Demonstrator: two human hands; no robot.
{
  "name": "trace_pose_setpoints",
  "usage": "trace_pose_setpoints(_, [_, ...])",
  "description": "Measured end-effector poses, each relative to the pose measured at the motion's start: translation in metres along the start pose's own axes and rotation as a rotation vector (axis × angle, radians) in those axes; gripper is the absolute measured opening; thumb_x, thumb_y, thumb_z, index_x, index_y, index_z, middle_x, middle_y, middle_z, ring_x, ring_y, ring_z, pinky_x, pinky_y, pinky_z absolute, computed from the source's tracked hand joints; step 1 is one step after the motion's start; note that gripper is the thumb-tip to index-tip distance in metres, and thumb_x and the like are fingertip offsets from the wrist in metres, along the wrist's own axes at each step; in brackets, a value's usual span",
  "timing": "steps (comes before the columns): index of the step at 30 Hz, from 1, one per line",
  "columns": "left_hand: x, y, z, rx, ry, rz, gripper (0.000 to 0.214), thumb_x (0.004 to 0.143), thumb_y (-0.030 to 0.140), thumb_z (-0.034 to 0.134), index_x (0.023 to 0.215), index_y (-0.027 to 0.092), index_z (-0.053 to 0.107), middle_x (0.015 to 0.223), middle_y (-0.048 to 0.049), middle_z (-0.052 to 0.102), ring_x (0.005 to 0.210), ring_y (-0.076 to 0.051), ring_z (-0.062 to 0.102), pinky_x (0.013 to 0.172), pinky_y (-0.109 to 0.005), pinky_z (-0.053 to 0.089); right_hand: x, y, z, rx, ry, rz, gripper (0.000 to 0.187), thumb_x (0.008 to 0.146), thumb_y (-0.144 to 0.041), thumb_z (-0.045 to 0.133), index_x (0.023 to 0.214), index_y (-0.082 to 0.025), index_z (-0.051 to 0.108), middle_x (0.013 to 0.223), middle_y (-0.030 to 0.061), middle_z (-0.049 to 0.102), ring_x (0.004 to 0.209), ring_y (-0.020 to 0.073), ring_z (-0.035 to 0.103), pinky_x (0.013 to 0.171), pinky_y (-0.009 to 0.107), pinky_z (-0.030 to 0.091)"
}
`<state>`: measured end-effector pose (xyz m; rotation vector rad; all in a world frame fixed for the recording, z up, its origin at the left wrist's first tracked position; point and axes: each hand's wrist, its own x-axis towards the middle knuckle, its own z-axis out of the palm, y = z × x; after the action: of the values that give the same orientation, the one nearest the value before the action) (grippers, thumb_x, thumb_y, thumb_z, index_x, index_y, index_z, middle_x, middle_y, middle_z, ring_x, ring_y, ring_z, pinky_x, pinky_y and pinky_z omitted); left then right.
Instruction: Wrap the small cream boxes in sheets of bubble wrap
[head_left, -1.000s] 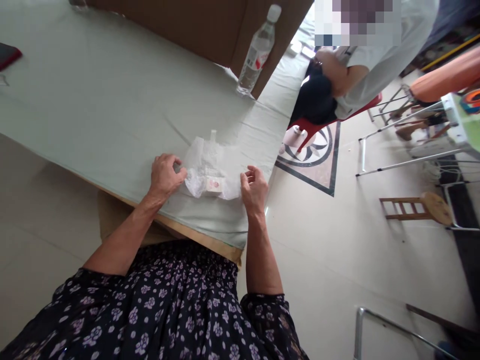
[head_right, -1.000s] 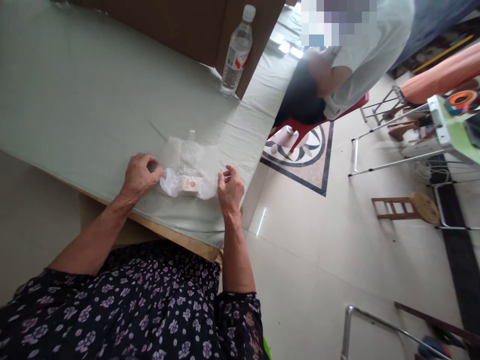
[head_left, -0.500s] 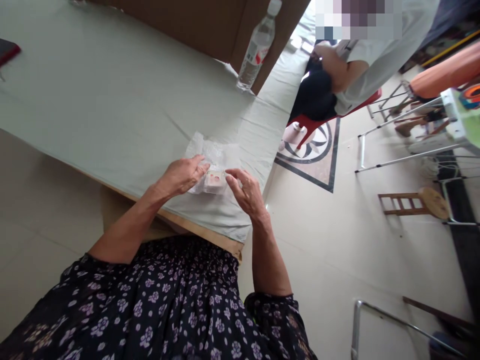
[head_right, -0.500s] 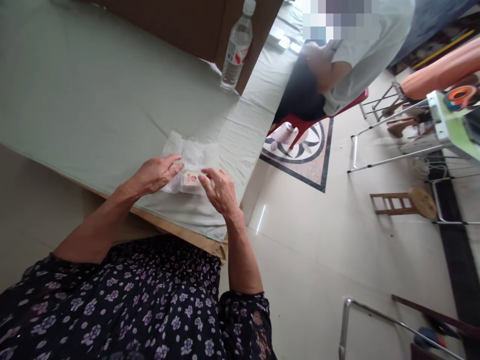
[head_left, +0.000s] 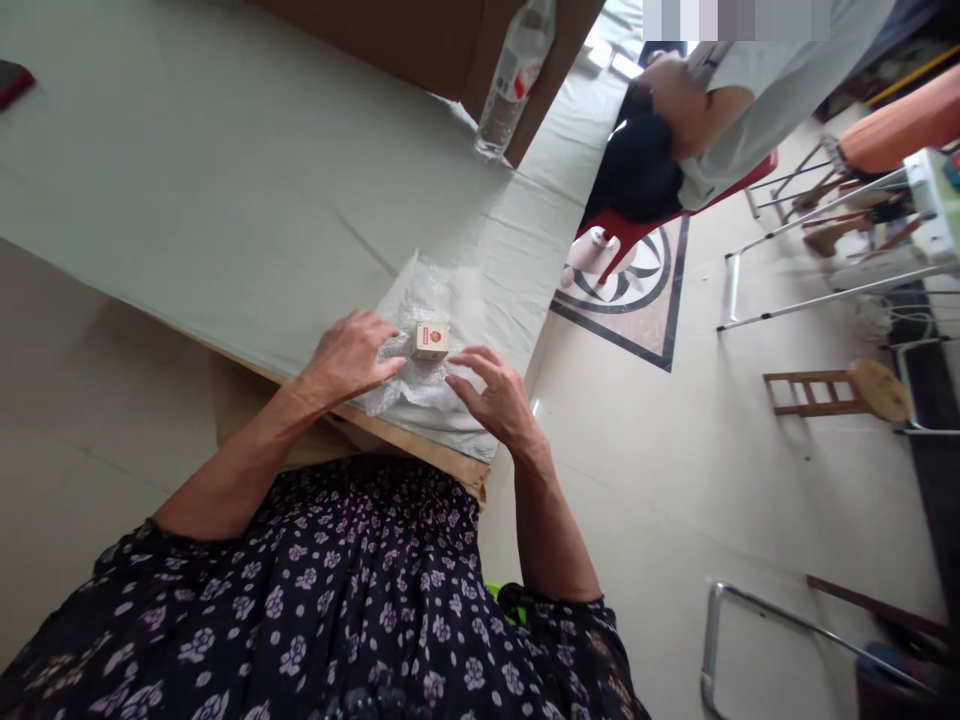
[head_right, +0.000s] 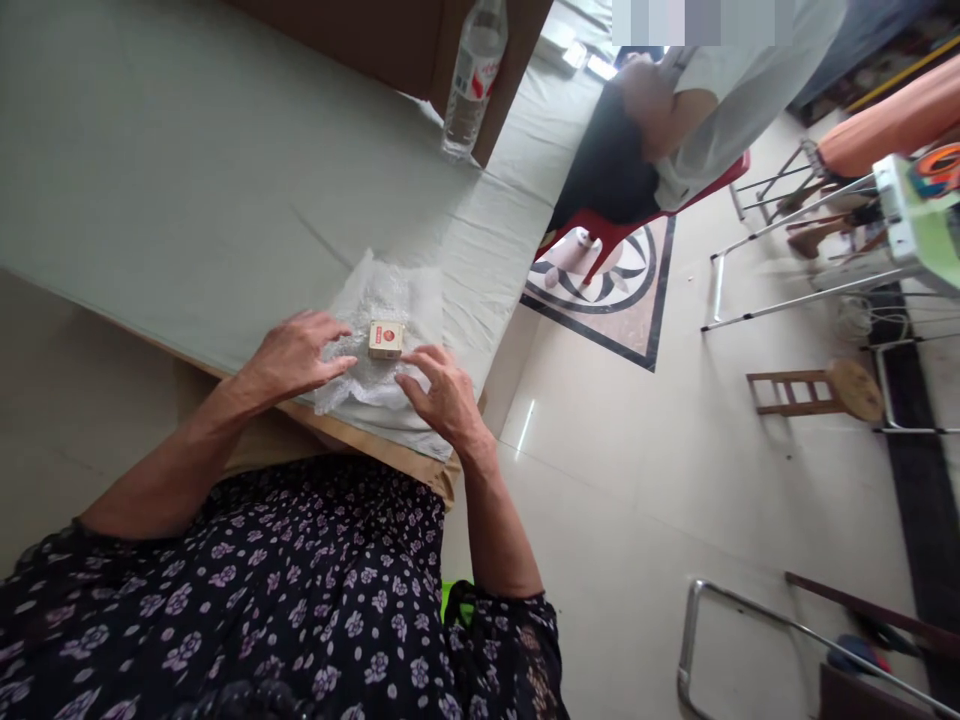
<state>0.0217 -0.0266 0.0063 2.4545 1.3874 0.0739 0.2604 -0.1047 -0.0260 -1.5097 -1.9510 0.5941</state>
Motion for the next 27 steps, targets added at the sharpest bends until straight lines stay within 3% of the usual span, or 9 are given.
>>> trace_pose_setpoints(3, [0.002,0.005,0.010,0.050,0.049,0.137,0.060,0.090,0.040,0.072,0.143,0.013,0.064,0.151,-0.0197,0.063,0.143,-0.038,0.053,0.117,-0.049,0.043,0.023,0.002,0.014,-0.046,0.078,-0.002,0.047,0.093,-0.033,0.073,0.139,-0.026,0.065,0.146,0.0119,0.066,0.136,0.0314,0.061,0.116,0.052,0.050])
trace_pose_setpoints(7, [0.001,-0.002,0.025,0.096,-0.086,0.081,0.084,0.087,0.053,0.076,0.154,0.008,0.051,0.164,-0.0241,0.050,0.156,-0.041,0.038,0.127,-0.058,0.028,0.041,0.009,0.026,-0.021,0.037,0.050,0.047,0.089,-0.029,0.074,0.135,-0.023,0.065,0.131,0.0121,0.073,0.119,0.0294,0.069,0.105,0.048,0.057])
trace_pose_setpoints(10, [-0.004,-0.011,0.031,0.092,-0.102,0.023,0.089,0.089,0.059,0.071,0.160,0.013,0.045,0.173,-0.0225,0.036,0.161,-0.041,0.030,0.129,-0.062,0.022,0.043,0.024,0.017,0.027,0.230,0.094,0.042,0.092,-0.037,0.071,0.132,-0.025,0.065,0.125,0.0093,0.075,0.105,0.0247,0.071,0.097,0.043,0.058])
trace_pose_setpoints(13, [-0.007,-0.015,0.034,0.059,-0.084,0.000,0.089,0.088,0.061,0.071,0.160,0.016,0.045,0.174,-0.0214,0.034,0.162,-0.043,0.027,0.129,-0.063,0.021,0.046,0.050,0.000,-0.007,0.464,0.201,0.049,0.090,-0.037,0.068,0.136,-0.022,0.061,0.128,0.0130,0.073,0.106,0.0259,0.069,0.097,0.046,0.057])
trace_pose_setpoints(15, [-0.007,-0.016,0.035,0.043,-0.074,-0.003,0.088,0.086,0.061,0.071,0.160,0.019,0.046,0.174,-0.0206,0.036,0.161,-0.044,0.028,0.128,-0.063,0.022,0.049,0.072,-0.007,-0.060,0.519,0.276,0.050,0.088,-0.034,0.066,0.135,-0.019,0.061,0.131,0.0162,0.071,0.109,0.0288,0.068,0.103,0.053,0.054])
trace_pose_setpoints(19, [-0.006,-0.017,0.037,0.043,-0.068,0.005,0.087,0.087,0.059,0.071,0.160,0.020,0.046,0.173,-0.0205,0.037,0.161,-0.044,0.029,0.128,-0.064,0.021,0.049,0.099,-0.010,-0.161,0.493,0.356,0.051,0.084,-0.039,0.070,0.130,-0.019,0.065,0.131,0.0189,0.071,0.119,0.0357,0.065,0.108,0.063,0.049])
trace_pose_setpoints(21, [-0.006,-0.018,0.038,0.049,-0.068,0.015,0.088,0.087,0.059,0.072,0.161,0.020,0.046,0.174,-0.0208,0.036,0.161,-0.043,0.028,0.128,-0.064,0.020,0.044,0.095,-0.009,-0.198,0.533,0.330,0.058,0.085,-0.044,0.071,0.137,-0.020,0.062,0.140,0.0202,0.066,0.129,0.0386,0.060,0.111,0.067,0.046])
trace_pose_setpoints(24, [-0.004,-0.016,0.039,0.053,-0.077,0.029,0.088,0.087,0.060,0.073,0.161,0.021,0.046,0.174,-0.0201,0.035,0.162,-0.043,0.027,0.129,-0.064,0.019,0.036,0.069,-0.005,-0.184,0.559,0.225,0.057,0.093,-0.045,0.066,0.144,-0.021,0.058,0.147,0.0206,0.060,0.136,0.0377,0.057,0.114,0.066,0.045])
trace_pose_setpoints(27, [-0.003,-0.015,0.038,0.069,-0.092,0.029,0.087,0.087,0.059,0.073,0.161,0.021,0.047,0.174,-0.0205,0.035,0.162,-0.043,0.026,0.129,-0.066,0.018,0.029,0.036,0.007,-0.146,0.358,0.022,0.044,0.098,-0.041,0.064,0.139,-0.025,0.063,0.145,0.0152,0.064,0.139,0.0337,0.057,0.118,0.059,0.045])
